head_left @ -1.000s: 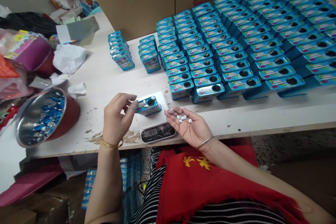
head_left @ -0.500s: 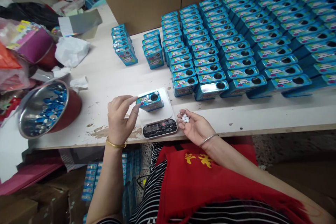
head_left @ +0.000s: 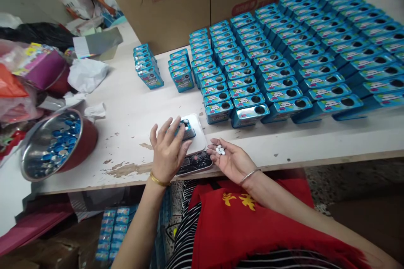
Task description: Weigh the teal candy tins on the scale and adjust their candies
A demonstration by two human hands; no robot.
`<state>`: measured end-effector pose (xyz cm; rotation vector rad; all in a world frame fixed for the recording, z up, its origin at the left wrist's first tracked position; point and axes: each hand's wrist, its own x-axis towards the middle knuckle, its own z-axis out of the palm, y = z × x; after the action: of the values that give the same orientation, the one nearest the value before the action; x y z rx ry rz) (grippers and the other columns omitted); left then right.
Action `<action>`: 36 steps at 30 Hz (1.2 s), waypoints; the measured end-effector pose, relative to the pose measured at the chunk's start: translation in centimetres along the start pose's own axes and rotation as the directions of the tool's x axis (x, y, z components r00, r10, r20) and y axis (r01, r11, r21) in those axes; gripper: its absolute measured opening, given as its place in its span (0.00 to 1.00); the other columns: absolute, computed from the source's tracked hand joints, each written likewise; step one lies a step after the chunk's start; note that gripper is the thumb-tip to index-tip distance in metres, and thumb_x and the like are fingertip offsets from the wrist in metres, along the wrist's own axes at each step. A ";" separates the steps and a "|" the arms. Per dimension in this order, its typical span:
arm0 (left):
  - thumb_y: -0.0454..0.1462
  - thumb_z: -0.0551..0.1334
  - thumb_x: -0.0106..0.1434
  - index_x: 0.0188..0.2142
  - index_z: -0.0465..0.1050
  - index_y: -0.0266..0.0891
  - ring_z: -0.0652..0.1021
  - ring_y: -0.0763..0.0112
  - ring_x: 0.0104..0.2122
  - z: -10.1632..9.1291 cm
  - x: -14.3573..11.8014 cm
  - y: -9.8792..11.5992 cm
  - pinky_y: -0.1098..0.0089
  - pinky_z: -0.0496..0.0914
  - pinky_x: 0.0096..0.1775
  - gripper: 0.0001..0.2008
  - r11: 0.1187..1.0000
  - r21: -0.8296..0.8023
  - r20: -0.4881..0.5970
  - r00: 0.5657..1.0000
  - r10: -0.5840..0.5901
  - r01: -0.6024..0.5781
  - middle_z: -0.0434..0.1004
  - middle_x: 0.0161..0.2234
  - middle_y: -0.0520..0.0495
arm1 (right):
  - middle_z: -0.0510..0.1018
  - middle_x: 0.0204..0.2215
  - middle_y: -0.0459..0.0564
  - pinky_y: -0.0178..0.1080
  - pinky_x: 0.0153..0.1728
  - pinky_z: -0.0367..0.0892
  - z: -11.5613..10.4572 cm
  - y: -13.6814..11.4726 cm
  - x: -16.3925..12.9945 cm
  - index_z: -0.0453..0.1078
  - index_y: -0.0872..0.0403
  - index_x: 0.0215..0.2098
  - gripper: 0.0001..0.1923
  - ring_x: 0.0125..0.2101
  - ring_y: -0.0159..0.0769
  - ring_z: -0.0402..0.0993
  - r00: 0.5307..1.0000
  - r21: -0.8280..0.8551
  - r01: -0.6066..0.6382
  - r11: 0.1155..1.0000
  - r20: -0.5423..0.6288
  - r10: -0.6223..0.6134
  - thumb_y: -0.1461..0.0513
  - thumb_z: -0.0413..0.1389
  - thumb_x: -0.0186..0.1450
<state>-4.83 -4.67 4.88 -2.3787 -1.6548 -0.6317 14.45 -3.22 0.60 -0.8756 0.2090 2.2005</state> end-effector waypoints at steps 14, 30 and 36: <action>0.38 0.61 0.62 0.53 0.64 0.47 0.67 0.59 0.57 0.4 0.2 0.1 0.47 0.53 0.59 0.19 0.999 -0.002 -0.092 0.994 -0.055 0.055 0.71 0.53 0.46 | 0.79 0.30 0.54 0.31 0.30 0.74 1.3 0.0 -0.6 0.70 0.61 0.36 0.15 0.31 0.33 0.78 0.999 -0.001 -0.035 0.999 0.027 0.035 0.63 0.43 0.70; 0.32 0.51 0.66 0.46 0.68 0.35 0.71 0.67 0.40 2.0 -0.4 7.7 0.66 0.70 0.41 0.11 0.943 -0.332 0.212 0.975 0.066 0.008 0.70 0.41 0.41 | 0.80 0.36 0.53 0.31 0.40 0.73 0.7 0.0 -2.3 0.70 0.62 0.46 0.22 0.35 0.29 0.77 0.993 -0.020 -0.069 0.997 0.093 0.071 0.59 0.38 0.73; 0.32 0.53 0.64 0.37 0.68 0.37 0.71 0.68 0.37 4.3 -1.1 10.2 0.70 0.71 0.36 0.06 0.950 -0.289 0.314 0.949 -0.018 0.114 0.68 0.36 0.45 | 0.80 0.37 0.54 0.37 0.46 0.73 -1.2 -0.4 -3.5 0.70 0.62 0.45 0.21 0.39 0.33 0.77 0.999 -0.038 -0.013 0.999 -0.033 0.012 0.62 0.37 0.72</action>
<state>5.29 -7.70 1.54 -2.7705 -1.8890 -0.5872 17.07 -5.46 2.02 -0.9341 0.1893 2.2093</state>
